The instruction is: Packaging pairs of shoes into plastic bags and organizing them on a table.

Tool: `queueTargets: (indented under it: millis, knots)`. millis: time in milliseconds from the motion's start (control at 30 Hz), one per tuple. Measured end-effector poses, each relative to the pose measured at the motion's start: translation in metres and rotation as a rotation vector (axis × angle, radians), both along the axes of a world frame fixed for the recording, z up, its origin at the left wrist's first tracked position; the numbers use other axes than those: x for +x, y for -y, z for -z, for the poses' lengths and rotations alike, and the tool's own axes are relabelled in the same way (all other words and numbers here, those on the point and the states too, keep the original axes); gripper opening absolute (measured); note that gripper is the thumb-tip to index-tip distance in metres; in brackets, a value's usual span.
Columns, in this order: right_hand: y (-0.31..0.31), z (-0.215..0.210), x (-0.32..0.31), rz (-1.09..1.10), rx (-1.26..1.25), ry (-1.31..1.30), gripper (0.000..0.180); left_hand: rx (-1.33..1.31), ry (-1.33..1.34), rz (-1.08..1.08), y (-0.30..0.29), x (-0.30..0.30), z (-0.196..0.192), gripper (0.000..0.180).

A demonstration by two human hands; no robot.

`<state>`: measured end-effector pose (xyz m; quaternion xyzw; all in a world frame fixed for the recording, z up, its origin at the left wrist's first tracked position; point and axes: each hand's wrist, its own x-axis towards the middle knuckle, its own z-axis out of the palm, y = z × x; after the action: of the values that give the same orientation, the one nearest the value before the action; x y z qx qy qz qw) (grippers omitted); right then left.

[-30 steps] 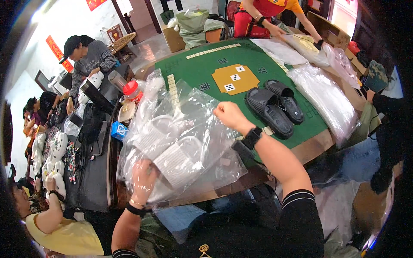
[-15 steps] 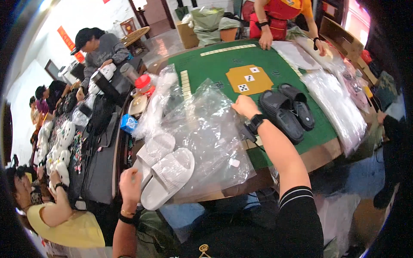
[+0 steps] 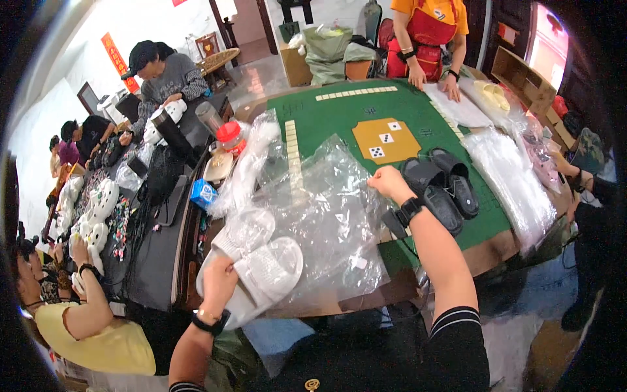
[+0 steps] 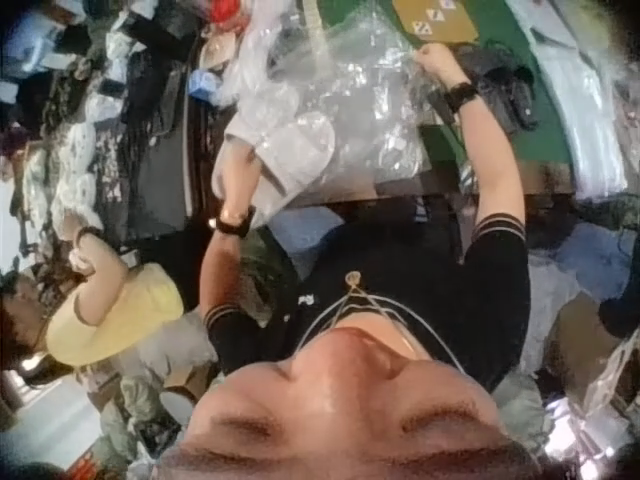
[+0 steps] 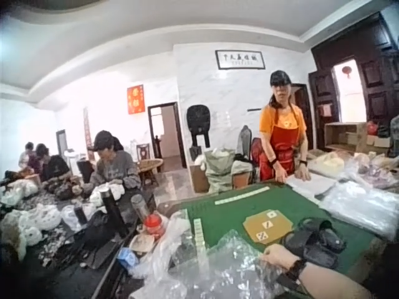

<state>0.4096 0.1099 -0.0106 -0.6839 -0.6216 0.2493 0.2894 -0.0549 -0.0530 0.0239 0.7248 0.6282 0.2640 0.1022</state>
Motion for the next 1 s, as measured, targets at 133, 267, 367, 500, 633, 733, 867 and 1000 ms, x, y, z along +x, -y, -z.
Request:
queueTargets:
  millis: [133,267,367,500,633,733,867,1000]
  knots:
    - [0.024,-0.005,0.020,0.051,-0.045,-0.116,0.024,0.072,0.087,-0.014,0.040,-0.008,-0.049,0.015]
    - [0.054,0.001,0.018,0.092,-0.077,-0.182,0.025,0.076,0.064,-0.176,0.083,-0.044,-0.099,0.017]
    - [0.074,-0.005,0.000,0.081,-0.069,-0.057,0.029,0.197,-0.052,-0.321,0.111,-0.103,-0.120,0.016]
    - [0.096,0.001,-0.029,0.116,0.079,0.131,0.025,0.189,-0.023,-0.657,0.139,-0.116,-0.164,0.035]
    - [0.114,0.009,-0.044,0.148,0.068,0.073,0.023,0.438,-0.220,-0.585,0.127,-0.084,-0.200,0.029]
    - [0.116,0.020,-0.055,0.085,0.122,-0.018,0.022,0.391,0.166,-0.117,0.086,-0.040,-0.210,0.013]
    - [0.126,0.024,-0.064,0.110,0.052,-0.062,0.022,0.009,0.146,0.073,0.021,0.082,-0.193,0.016]
    - [0.134,0.020,-0.063,0.028,0.135,-0.123,0.023,-0.234,0.259,0.379,-0.030,0.194,-0.165,0.018]
